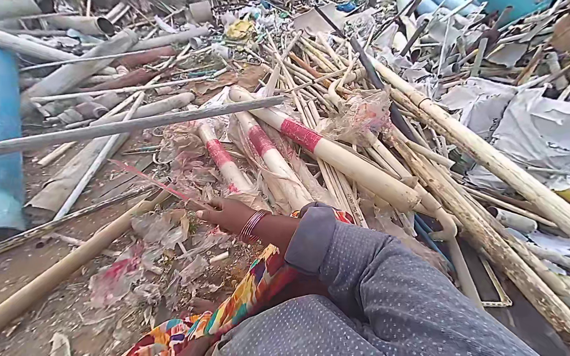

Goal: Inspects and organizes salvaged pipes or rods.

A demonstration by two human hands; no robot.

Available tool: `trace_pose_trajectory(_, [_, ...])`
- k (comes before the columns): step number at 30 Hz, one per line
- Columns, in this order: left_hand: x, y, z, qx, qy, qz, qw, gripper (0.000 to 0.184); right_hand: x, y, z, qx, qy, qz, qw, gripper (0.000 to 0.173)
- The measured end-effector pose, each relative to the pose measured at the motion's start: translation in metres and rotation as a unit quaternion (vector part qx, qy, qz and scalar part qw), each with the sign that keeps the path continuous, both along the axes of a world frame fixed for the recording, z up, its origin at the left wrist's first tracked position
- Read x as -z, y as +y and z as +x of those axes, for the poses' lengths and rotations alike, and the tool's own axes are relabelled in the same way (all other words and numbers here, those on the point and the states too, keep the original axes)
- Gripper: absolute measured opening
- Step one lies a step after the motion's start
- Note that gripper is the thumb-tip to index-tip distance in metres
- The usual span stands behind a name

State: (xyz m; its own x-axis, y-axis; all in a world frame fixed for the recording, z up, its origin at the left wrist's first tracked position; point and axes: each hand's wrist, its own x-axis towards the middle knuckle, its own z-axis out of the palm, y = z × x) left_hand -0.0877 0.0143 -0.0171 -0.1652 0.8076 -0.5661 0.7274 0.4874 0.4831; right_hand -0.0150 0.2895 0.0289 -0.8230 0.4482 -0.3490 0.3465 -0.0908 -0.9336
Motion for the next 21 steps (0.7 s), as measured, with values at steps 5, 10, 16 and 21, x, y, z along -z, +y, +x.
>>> trace_pose_trajectory(5, [-0.008,-0.001,0.01,0.024,0.002,0.003,1.0,0.034,0.011,0.005,0.005,0.05,-0.011,-0.028,0.998,0.039])
trace_pose_trajectory(10, [-0.013,-0.017,0.001,-0.071,-0.051,0.107,0.99,0.036,0.013,0.018,0.011,0.107,0.007,-0.044,0.993,0.04])
trace_pose_trajectory(16, [-0.041,-0.012,-0.039,-0.054,0.014,0.245,0.968,0.039,0.006,0.0,0.005,0.087,-0.002,-0.069,0.994,0.043])
trace_pose_trajectory(21, [-0.029,0.027,-0.05,-0.193,-0.167,0.25,0.934,0.069,-0.005,-0.041,0.006,-0.083,0.02,0.01,0.996,0.052])
